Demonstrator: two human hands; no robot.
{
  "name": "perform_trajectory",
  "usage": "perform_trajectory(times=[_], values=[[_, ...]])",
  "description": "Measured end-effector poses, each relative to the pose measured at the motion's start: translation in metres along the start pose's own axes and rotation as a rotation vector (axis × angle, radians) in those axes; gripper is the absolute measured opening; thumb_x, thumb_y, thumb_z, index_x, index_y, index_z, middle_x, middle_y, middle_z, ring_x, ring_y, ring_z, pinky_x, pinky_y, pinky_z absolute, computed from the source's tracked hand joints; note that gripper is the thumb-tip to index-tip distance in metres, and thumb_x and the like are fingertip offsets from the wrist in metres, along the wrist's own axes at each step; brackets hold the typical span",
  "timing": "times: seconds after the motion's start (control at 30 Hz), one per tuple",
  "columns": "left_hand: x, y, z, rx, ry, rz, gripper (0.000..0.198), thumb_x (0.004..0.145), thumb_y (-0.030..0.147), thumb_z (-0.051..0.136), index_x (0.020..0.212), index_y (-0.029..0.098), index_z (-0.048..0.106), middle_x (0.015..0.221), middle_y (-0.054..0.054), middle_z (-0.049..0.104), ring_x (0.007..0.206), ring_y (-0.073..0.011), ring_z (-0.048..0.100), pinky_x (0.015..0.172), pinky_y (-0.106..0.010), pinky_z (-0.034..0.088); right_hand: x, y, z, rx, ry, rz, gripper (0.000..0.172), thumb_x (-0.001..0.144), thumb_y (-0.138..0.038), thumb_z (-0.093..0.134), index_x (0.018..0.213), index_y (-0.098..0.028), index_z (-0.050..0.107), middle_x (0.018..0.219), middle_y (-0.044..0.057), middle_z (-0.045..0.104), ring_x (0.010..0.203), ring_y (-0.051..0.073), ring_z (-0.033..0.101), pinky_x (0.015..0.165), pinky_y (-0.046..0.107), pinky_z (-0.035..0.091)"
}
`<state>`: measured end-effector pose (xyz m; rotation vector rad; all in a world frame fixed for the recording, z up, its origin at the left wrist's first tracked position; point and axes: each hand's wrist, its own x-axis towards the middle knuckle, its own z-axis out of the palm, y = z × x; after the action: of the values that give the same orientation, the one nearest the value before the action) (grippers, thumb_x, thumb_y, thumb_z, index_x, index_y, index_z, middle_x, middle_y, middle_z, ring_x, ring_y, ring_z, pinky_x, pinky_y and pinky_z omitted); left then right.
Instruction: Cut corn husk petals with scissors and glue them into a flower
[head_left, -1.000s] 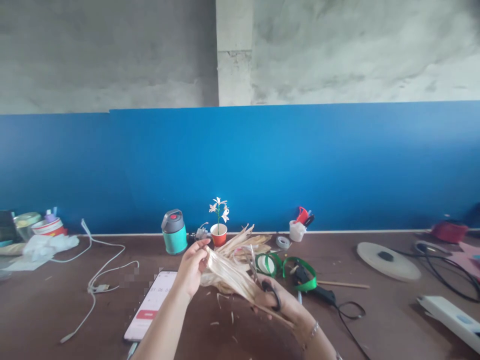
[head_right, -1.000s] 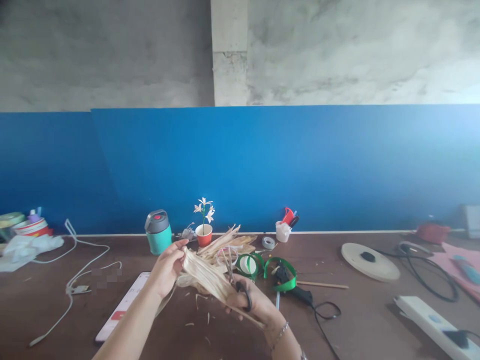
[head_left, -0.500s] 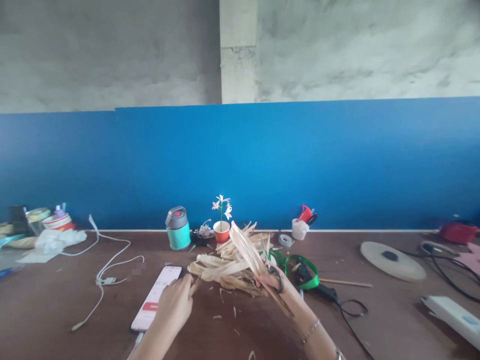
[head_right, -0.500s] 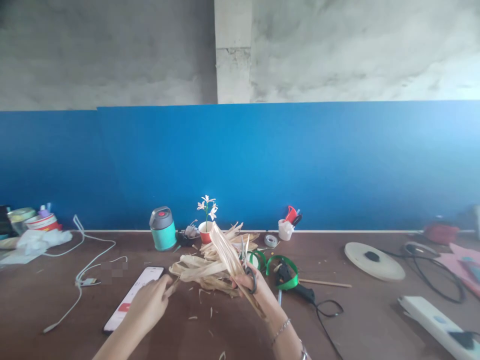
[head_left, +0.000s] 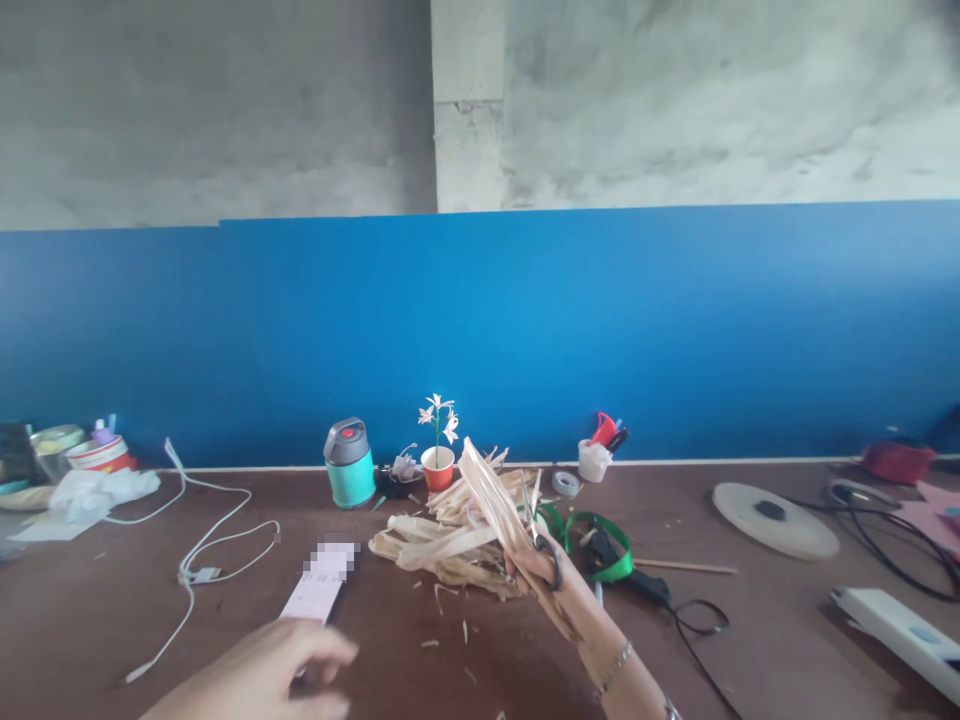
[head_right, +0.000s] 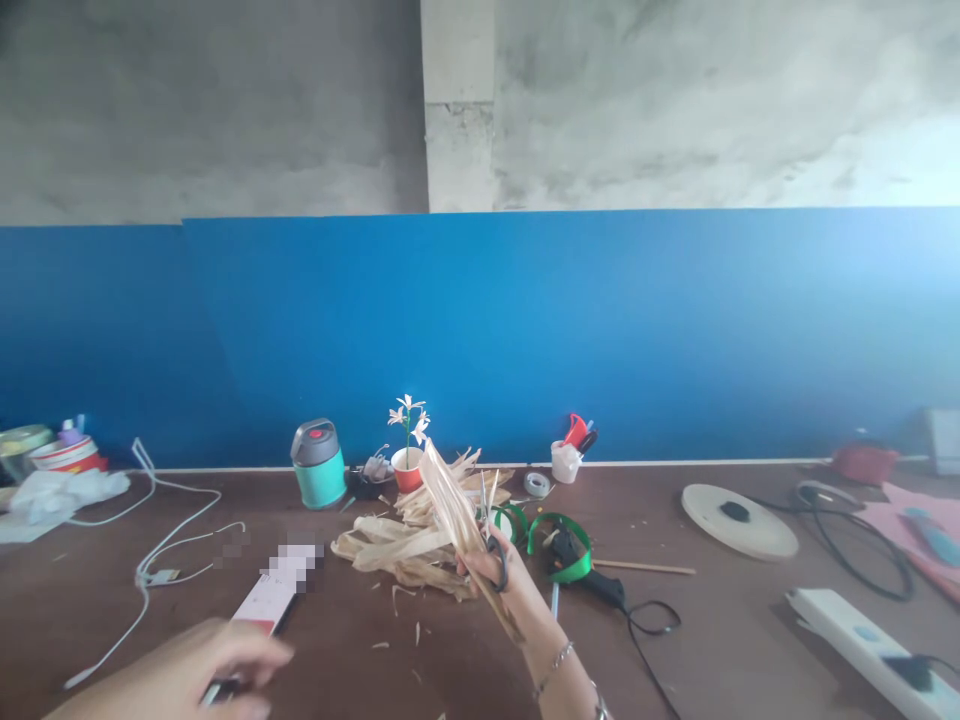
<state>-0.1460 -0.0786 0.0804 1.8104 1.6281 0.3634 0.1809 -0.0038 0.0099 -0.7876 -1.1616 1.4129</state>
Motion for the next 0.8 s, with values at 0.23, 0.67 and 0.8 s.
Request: perform_trajectory(times=[0.23, 0.67, 0.8], values=[[0.108, 0.091, 0.077, -0.996, 0.098, 0.114, 0.052, 0.065, 0.055, 0.067, 0.095, 0.014, 0.067, 0.095, -0.012, 0.071, 0.088, -0.0251, 0.065, 0.075, -0.032, 0.050, -0.012, 0.004, 0.020, 0.010, 0.048, 0.070, 0.042, 0.055, -0.031, 0.079, 0.092, -0.020, 0.062, 0.068, -0.003, 0.062, 0.054, 0.011, 0.052, 0.051, 0.019, 0.040], [0.117, 0.093, 0.102, -0.651, -0.080, 0.403, 0.031, 0.069, 0.022, 0.063, 0.099, 0.017, 0.069, 0.093, -0.006, 0.072, 0.092, -0.0262, 0.063, 0.084, -0.034, 0.045, -0.001, 0.011, 0.021, 0.080, 0.356, 0.010, 0.043, 0.050, -0.035, 0.082, 0.084, -0.017, 0.062, 0.057, -0.005, 0.056, 0.045, 0.008, 0.046, 0.043, 0.017, 0.036], [0.113, 0.091, 0.106, -0.750, -0.151, 0.381, 0.024, 0.075, 0.027, 0.059, 0.094, 0.016, 0.069, 0.095, -0.007, 0.072, 0.093, -0.0265, 0.063, 0.084, -0.035, 0.045, 0.001, 0.016, 0.019, 0.048, 0.294, 0.041, 0.041, 0.050, -0.038, 0.081, 0.077, -0.017, 0.057, 0.052, -0.007, 0.051, 0.039, 0.006, 0.039, 0.038, 0.017, 0.031]])
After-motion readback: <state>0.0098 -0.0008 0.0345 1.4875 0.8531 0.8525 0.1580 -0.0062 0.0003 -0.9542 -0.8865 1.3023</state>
